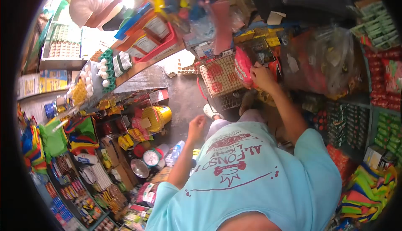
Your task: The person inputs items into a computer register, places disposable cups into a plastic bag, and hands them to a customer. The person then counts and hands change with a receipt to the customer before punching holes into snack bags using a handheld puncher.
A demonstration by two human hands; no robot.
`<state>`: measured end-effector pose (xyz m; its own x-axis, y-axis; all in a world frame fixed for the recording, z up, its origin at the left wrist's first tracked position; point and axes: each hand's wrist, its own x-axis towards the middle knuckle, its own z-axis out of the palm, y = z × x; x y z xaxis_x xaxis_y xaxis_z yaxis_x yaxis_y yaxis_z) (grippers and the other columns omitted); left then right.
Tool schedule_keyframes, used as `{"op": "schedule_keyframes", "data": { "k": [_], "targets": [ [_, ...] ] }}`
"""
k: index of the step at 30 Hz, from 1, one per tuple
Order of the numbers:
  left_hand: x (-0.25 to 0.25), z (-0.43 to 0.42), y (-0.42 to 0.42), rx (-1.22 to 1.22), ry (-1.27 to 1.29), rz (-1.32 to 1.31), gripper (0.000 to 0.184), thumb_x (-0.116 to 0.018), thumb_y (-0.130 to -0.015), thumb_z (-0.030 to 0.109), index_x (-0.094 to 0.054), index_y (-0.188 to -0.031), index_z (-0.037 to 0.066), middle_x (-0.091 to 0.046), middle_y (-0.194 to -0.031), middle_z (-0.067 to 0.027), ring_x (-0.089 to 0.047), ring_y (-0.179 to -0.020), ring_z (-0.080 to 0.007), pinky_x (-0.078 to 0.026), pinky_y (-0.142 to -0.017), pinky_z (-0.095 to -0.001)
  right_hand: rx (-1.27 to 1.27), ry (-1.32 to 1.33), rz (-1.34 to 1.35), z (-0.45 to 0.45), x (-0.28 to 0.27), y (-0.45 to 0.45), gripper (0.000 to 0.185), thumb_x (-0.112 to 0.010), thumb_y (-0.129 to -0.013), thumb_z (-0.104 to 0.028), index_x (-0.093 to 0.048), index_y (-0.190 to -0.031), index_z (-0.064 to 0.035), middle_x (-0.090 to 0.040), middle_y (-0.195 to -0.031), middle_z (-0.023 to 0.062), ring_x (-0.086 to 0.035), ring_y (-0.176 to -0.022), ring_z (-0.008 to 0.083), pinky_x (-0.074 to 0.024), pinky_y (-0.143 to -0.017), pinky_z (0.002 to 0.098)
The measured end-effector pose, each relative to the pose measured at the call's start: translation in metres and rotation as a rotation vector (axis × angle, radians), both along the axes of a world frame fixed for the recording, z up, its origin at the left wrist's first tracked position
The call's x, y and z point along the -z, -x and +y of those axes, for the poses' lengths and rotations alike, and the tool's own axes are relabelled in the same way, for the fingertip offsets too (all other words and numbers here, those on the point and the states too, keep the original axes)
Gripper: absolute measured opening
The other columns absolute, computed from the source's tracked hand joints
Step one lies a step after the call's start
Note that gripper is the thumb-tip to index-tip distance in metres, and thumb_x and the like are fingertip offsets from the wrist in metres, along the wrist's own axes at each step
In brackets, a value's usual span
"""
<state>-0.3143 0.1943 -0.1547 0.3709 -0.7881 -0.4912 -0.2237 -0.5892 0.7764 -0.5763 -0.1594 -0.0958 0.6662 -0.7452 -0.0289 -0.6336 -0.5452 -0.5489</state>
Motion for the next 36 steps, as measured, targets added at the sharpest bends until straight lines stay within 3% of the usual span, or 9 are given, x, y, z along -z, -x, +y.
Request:
{"op": "schedule_keyframes", "data": {
  "k": [1,3,7,11,13,17,21,27,36],
  "targets": [
    [-0.026,-0.03,-0.007,0.014,-0.037,-0.016,0.028,-0.062,-0.098,0.016,-0.064,-0.12,-0.001,-0.073,-0.102,-0.0105,-0.067,-0.082,-0.013,-0.054,-0.075,-0.0281,-0.041,-0.021,-0.025,0.002,-0.019,-0.005,0.014,-0.059,-0.087,-0.014,-0.066,-0.088,-0.0017,-0.061,-0.092,0.0178,-0.064,-0.09,0.0402,-0.0523,-0.076,0.0491],
    [-0.029,-0.069,-0.028,0.039,0.229,-0.037,0.028,-0.061,-0.099,0.019,-0.065,-0.121,0.002,-0.072,-0.105,-0.0084,-0.066,-0.085,-0.0129,-0.054,-0.077,-0.0291,-0.157,0.001,-0.026,0.006,-0.06,-0.012,0.013,-0.057,-0.088,-0.013,-0.065,-0.086,-0.002,-0.061,-0.091,0.0174,-0.063,-0.088,0.0396,-0.0519,-0.075,0.0486],
    [-0.151,-0.148,-0.034,0.052,0.439,-0.025,0.034,-0.067,-0.093,0.024,-0.066,-0.12,0.003,-0.071,-0.103,-0.0135,-0.067,-0.092,-0.0192,-0.053,-0.084,-0.0341,-0.293,0.04,-0.035,0.022,-0.147,-0.027,0.009,-0.059,-0.086,-0.009,-0.063,-0.085,-0.001,-0.06,-0.087,0.0174,-0.062,-0.08,0.039,-0.0503,-0.072,0.0456],
    [-0.213,-0.181,-0.037,0.38,0.925,-0.567,0.035,-0.073,-0.085,0.02,-0.067,-0.115,0.004,-0.07,-0.1,-0.0149,-0.067,-0.094,-0.0297,-0.053,-0.087,-0.0384,-0.356,0.01,-0.034,0.043,-0.206,-0.04,0.009,-0.061,-0.085,-0.008,-0.062,-0.085,0.0002,-0.062,-0.083,0.0158,-0.063,-0.078,0.0354,-0.0497,-0.069,0.0421],
    [-0.232,-0.184,-0.037,0.491,0.954,-0.516,0.034,-0.075,-0.081,0.019,-0.069,-0.112,0.004,-0.07,-0.098,-0.0149,-0.067,-0.093,-0.0332,-0.053,-0.086,-0.0399,-0.369,-0.017,-0.081,0.053,-0.234,-0.046,0.009,-0.063,-0.085,-0.009,-0.062,-0.086,0.0004,-0.063,-0.082,0.0152,-0.063,-0.075,0.0337,-0.0495,-0.067,0.0398],
    [-0.265,-0.186,-0.055,0.493,0.638,-0.139,0.019,-0.073,-0.084,0.011,-0.072,-0.102,0.002,-0.07,-0.094,-0.0096,-0.065,-0.085,-0.0243,-0.051,-0.075,-0.0346,-0.393,-0.01,-0.169,0.061,-0.272,-0.053,0.011,-0.067,-0.084,-0.01,-0.064,-0.087,0.0003,-0.064,-0.077,0.0145,-0.063,-0.07,0.0303,-0.0493,-0.064,0.0372],
    [-0.291,-0.184,-0.069,0.661,0.82,-0.242,0.012,-0.07,-0.087,0.01,-0.073,-0.096,0.003,-0.069,-0.089,-0.0075,-0.064,-0.082,-0.0191,-0.05,-0.072,-0.0311,-0.425,-0.006,-0.188,0.062,-0.297,-0.056,0.012,-0.067,-0.085,-0.011,-0.065,-0.087,0.0004,-0.065,-0.074,0.0131,-0.063,-0.066,0.0249,-0.0484,-0.062,0.0351],
    [-0.318,-0.176,-0.072,0.469,0.68,0.221,0.015,-0.067,-0.089,0.011,-0.071,-0.095,-0.003,-0.072,-0.089,-0.0067,-0.064,-0.083,-0.0119,-0.05,-0.08,-0.028,-0.394,-0.074,-0.254,0.068,-0.329,-0.057,0.014,-0.066,-0.088,-0.013,-0.065,-0.088,0.0009,-0.063,-0.071,0.0054,-0.055,-0.064,0.0109,-0.044,-0.059,0.0285],
    [-0.37,-0.166,-0.061,0.495,0.732,0.21,0.01,-0.076,-0.083,0.007,-0.075,-0.09,0.0,-0.071,-0.085,-0.0037,-0.062,-0.08,-0.0069,-0.049,-0.072,-0.0242,-0.371,-0.215,-0.272,0.067,-0.35,-0.056,0.012,-0.067,-0.087,-0.012,-0.063,-0.084,-0.0006,-0.06,-0.067,-0.0018,-0.047,-0.061,0.0036,-0.038,-0.054,0.0242]
  ]
}}
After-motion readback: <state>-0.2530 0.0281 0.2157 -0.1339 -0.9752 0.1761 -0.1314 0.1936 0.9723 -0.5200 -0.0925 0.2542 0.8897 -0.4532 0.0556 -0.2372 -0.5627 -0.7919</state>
